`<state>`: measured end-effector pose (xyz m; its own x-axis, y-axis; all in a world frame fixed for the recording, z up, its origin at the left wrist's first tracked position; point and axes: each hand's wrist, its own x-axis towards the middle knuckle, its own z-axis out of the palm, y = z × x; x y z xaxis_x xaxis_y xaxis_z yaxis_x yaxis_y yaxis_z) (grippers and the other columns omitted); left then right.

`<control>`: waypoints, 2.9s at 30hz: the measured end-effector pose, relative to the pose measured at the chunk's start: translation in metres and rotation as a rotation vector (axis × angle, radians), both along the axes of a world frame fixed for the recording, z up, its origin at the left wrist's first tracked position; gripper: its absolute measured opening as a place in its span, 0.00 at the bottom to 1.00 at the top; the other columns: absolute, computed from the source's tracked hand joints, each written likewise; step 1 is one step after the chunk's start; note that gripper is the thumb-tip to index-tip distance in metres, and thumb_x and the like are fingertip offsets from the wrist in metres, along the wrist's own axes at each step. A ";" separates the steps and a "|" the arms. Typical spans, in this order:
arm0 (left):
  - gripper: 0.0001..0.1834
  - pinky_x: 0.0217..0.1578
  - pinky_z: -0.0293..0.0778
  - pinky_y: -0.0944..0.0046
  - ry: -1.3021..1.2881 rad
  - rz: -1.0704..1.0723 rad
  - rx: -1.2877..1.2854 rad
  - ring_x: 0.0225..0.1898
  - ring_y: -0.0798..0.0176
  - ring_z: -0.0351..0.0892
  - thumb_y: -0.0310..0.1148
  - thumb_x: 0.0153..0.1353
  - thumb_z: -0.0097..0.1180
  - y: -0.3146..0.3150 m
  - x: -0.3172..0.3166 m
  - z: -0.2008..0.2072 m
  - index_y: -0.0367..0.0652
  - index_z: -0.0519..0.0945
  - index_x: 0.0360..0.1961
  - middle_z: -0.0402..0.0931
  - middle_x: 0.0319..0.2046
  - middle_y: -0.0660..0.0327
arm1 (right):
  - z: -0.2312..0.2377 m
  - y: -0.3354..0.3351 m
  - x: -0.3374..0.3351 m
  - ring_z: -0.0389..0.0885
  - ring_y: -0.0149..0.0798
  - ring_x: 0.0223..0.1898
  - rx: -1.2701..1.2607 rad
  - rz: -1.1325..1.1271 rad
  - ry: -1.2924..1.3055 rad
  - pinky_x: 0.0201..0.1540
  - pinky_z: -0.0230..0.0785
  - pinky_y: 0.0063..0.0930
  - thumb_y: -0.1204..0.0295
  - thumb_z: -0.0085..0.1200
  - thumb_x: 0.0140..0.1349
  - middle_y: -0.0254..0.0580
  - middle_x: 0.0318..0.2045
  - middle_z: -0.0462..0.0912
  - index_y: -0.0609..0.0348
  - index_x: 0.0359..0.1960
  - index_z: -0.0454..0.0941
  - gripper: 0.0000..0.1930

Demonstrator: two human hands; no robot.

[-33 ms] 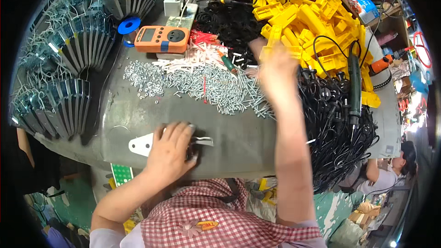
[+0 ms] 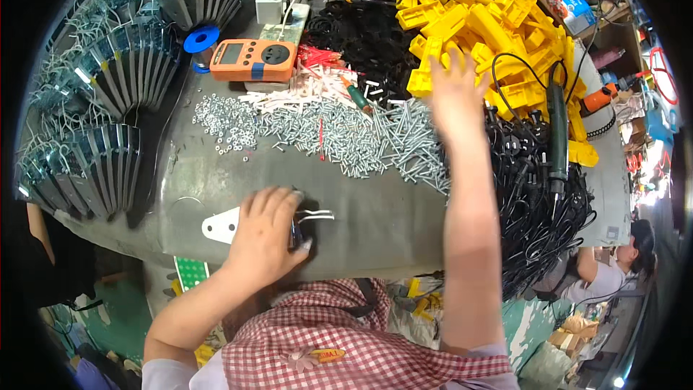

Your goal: The person assembles a yellow plastic electronic housing by driving screws into a metal bracket with an electric screwdriver, then soldering internal wires with a soldering iron.

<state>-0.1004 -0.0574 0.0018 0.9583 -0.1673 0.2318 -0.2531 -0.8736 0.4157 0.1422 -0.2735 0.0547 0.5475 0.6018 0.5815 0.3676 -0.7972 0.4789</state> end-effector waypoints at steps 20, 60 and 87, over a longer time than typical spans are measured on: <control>0.27 0.54 0.67 0.59 -0.150 0.370 -1.475 0.52 0.60 0.72 0.26 0.56 0.57 0.042 0.023 0.021 0.35 0.63 0.56 0.69 0.50 0.55 | -0.051 -0.030 -0.088 0.76 0.47 0.37 0.496 0.171 0.782 0.40 0.70 0.37 0.79 0.51 0.51 0.43 0.32 0.75 0.58 0.34 0.75 0.08; 0.24 0.50 0.70 0.61 0.097 0.168 -1.702 0.46 0.61 0.76 0.24 0.53 0.60 0.004 -0.011 0.011 0.33 0.68 0.51 0.75 0.44 0.56 | 0.030 0.060 -0.152 0.79 0.28 0.26 1.223 0.436 1.727 0.29 0.72 0.20 0.77 0.52 0.59 0.40 0.27 0.80 0.67 0.39 0.73 0.08; 0.17 0.44 0.68 0.60 -0.696 0.094 -0.790 0.45 0.55 0.73 0.23 0.54 0.58 -0.015 0.017 -0.002 0.38 0.71 0.46 0.71 0.45 0.51 | 0.001 0.108 -0.183 0.79 0.28 0.28 1.742 0.912 0.740 0.31 0.73 0.18 0.82 0.60 0.53 0.44 0.30 0.77 0.64 0.40 0.61 0.19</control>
<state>-0.0830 -0.0725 -0.0007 0.5734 0.3389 0.7459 -0.5994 -0.4471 0.6639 -0.0409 -0.1658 0.0554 0.8210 -0.0281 0.5703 0.5477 0.3213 -0.7726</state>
